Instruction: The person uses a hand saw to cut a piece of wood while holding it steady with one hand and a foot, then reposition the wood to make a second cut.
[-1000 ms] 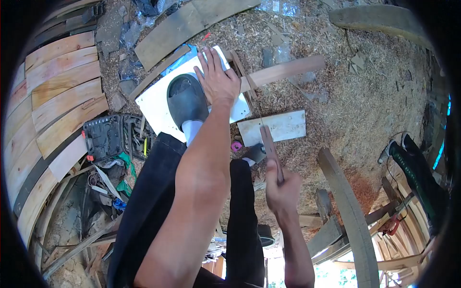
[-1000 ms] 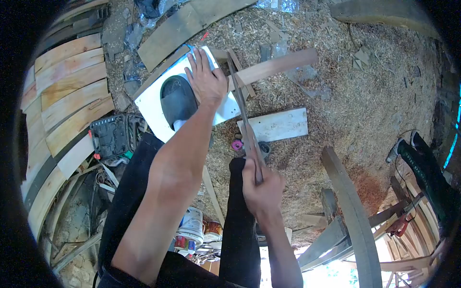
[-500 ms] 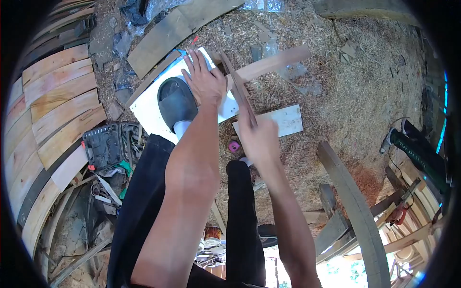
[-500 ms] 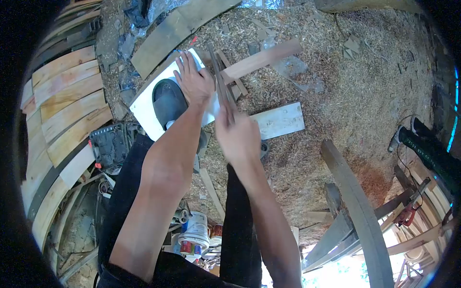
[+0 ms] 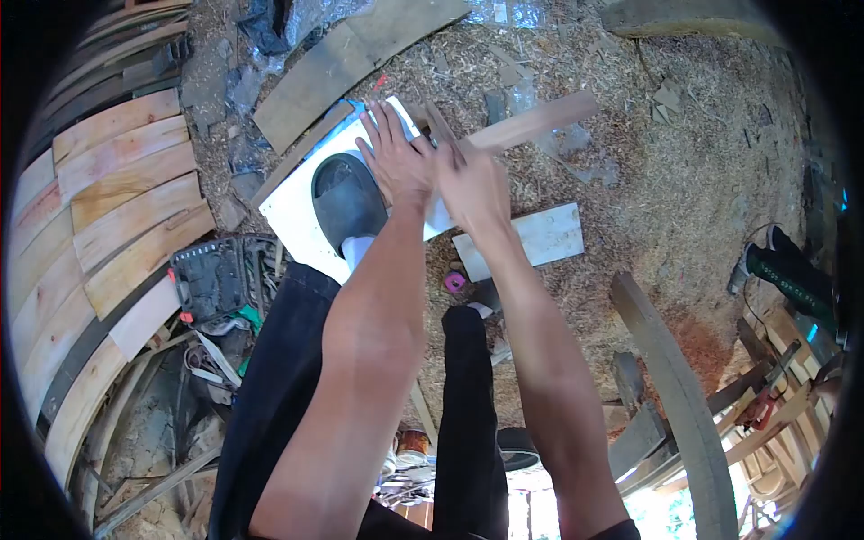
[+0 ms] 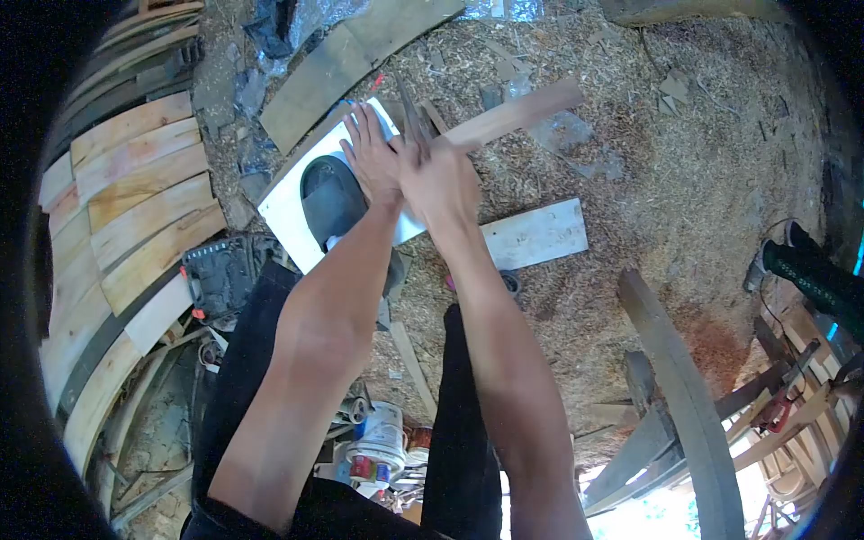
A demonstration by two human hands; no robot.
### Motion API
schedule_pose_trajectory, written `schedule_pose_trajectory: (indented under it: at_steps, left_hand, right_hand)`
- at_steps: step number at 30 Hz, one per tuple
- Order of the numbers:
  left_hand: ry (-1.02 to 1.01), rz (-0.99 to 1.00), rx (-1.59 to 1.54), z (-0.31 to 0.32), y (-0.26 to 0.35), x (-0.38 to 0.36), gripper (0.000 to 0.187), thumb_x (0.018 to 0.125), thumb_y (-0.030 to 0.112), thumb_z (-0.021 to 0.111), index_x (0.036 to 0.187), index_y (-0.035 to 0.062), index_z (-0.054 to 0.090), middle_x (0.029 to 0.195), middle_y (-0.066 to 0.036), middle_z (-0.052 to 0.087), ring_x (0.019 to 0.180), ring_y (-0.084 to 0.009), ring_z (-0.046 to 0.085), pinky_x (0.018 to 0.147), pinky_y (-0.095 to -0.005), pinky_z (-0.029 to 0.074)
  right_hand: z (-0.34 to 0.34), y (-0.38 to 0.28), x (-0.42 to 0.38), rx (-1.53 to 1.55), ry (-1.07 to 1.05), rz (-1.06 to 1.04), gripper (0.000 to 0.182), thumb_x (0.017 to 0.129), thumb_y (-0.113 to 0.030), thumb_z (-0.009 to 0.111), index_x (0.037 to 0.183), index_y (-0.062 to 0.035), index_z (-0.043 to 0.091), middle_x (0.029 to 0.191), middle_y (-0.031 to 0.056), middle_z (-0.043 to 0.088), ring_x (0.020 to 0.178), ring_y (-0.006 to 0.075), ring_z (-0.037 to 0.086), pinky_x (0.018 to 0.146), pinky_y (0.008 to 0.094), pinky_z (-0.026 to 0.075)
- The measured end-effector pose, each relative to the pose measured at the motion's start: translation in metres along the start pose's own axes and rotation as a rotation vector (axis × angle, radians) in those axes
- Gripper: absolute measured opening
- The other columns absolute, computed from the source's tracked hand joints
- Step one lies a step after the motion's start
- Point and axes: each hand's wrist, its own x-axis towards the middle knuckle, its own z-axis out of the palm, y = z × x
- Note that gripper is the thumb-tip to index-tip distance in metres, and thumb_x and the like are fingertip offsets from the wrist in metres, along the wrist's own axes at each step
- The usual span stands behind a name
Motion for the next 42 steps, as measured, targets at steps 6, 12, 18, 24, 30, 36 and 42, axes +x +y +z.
schedule_pose_trajectory:
  at_steps: [6, 12, 18, 24, 30, 36, 42]
  left_hand:
    - [-0.004, 0.018, 0.002, 0.003, -0.003, -0.004, 0.074, 0.082, 0.029, 0.050, 0.148, 0.0009, 0.032, 0.158, -0.014, 0.023, 0.148, -0.0321, 0.013, 0.118, -0.0522, 0.009]
    - [0.033, -0.002, -0.012, 0.006, 0.002, -0.008, 0.070, 0.081, 0.019, 0.045, 0.147, 0.0001, 0.032, 0.158, -0.014, 0.023, 0.148, -0.0323, 0.014, 0.118, -0.0529, 0.009]
    - [0.020, -0.021, 0.013, 0.003, 0.003, -0.003, 0.070, 0.081, 0.019, 0.043, 0.148, 0.0013, 0.032, 0.159, -0.012, 0.023, 0.148, -0.0293, 0.014, 0.119, -0.0517, 0.009]
    - [0.020, -0.015, 0.035, 0.003, 0.002, -0.003, 0.070, 0.081, 0.020, 0.043, 0.148, 0.0017, 0.031, 0.159, -0.011, 0.023, 0.148, -0.0288, 0.014, 0.119, -0.0513, 0.010]
    - [0.045, 0.017, -0.001, 0.004, 0.004, -0.004, 0.068, 0.083, 0.020, 0.044, 0.147, 0.0008, 0.033, 0.157, -0.013, 0.026, 0.148, -0.0302, 0.016, 0.118, -0.0527, 0.011]
    - [0.081, 0.029, -0.007, 0.008, -0.002, -0.005, 0.068, 0.082, 0.019, 0.044, 0.146, 0.0001, 0.035, 0.156, -0.015, 0.028, 0.147, -0.0333, 0.018, 0.118, -0.0535, 0.012]
    - [0.082, 0.029, 0.002, 0.007, 0.000, -0.004, 0.069, 0.080, 0.019, 0.046, 0.146, 0.0001, 0.035, 0.156, -0.016, 0.029, 0.147, -0.0335, 0.018, 0.117, -0.0542, 0.013]
  right_hand:
    - [-0.002, -0.004, 0.006, -0.035, -0.041, 0.066, 0.056, 0.089, -0.044, 0.051, 0.082, 0.0091, 0.068, 0.081, 0.0319, 0.065, 0.082, 0.0475, 0.065, 0.077, 0.0506, 0.053]
    - [-0.084, 0.021, -0.142, 0.098, -0.038, 0.039, 0.044, 0.094, -0.033, 0.058, 0.070, 0.0036, 0.066, 0.045, 0.0117, 0.045, 0.041, 0.0224, 0.052, 0.047, 0.0391, 0.041]
    - [-0.126, 0.018, -0.179, -0.017, -0.139, 0.207, 0.051, 0.093, -0.033, 0.059, 0.058, 0.0027, 0.056, 0.044, 0.0077, 0.038, 0.040, 0.0123, 0.040, 0.043, 0.0357, 0.032]
    - [-0.029, 0.023, -0.048, 0.007, -0.082, 0.062, 0.043, 0.089, -0.038, 0.056, 0.079, 0.0020, 0.070, 0.064, 0.0277, 0.060, 0.067, 0.0440, 0.064, 0.063, 0.0483, 0.051]
    - [-0.024, 0.010, -0.028, -0.046, -0.073, 0.088, 0.053, 0.089, -0.043, 0.053, 0.080, 0.0065, 0.070, 0.071, 0.0316, 0.063, 0.073, 0.0479, 0.064, 0.071, 0.0497, 0.053]
    - [-0.101, 0.012, -0.146, 0.097, -0.144, 0.117, 0.036, 0.091, -0.031, 0.056, 0.078, 0.0000, 0.070, 0.068, 0.0220, 0.063, 0.066, 0.0380, 0.067, 0.063, 0.0445, 0.053]
    - [-0.135, 0.013, -0.175, 0.029, -0.258, 0.270, 0.031, 0.089, -0.028, 0.060, 0.074, -0.0011, 0.068, 0.061, 0.0190, 0.061, 0.058, 0.0361, 0.065, 0.056, 0.0437, 0.051]
